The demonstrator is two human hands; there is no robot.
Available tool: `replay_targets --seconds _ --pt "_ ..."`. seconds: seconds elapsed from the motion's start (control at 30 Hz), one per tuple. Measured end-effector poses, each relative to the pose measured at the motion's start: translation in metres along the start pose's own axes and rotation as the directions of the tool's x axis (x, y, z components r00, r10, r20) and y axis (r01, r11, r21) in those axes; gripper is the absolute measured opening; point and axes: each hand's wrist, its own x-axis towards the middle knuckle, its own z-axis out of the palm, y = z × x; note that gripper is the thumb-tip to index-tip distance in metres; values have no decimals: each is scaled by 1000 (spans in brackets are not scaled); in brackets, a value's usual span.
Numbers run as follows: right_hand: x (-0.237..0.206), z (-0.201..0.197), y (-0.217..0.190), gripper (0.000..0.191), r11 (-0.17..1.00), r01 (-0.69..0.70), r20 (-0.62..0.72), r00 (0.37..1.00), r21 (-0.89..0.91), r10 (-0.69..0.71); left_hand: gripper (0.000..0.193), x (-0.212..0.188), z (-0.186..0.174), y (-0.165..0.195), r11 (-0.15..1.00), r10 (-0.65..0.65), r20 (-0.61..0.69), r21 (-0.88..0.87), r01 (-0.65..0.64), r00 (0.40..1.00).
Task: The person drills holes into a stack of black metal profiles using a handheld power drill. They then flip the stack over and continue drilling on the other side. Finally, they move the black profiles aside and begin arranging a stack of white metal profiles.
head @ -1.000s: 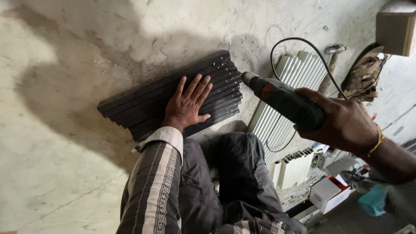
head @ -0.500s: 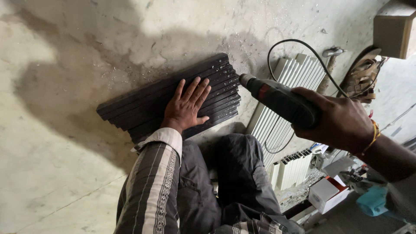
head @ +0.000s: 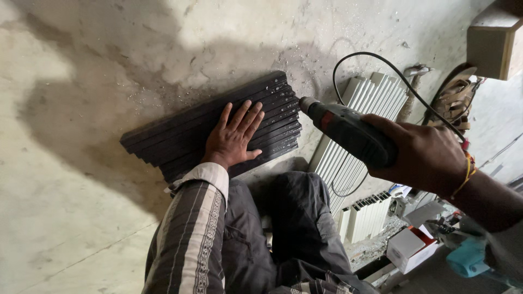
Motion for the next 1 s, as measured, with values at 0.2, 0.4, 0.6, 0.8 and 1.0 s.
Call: replay_targets --seconds 0.2,0.4,0.6,0.8,1.0 --pt "7 -12 -13 78 999 13 4 1000 -33 -13 114 0 -5 0 1000 14 31 20 -14 999" --pt "29 -27 -33 88 993 -14 103 994 -115 26 113 0 -6 -3 997 6 27 -77 -4 1000" --pt "3 -25 -12 64 972 224 -45 974 64 -222 116 -5 -3 -2 999 20 8 -43 -20 1000" --pt "1 -12 -5 90 994 25 19 1000 -103 -24 115 -2 -1 0 1000 6 25 -2 -6 1000" --pt "0 -11 -11 90 981 -52 57 996 -187 63 115 -3 1 -1 1000 -4 50 -2 4 999"
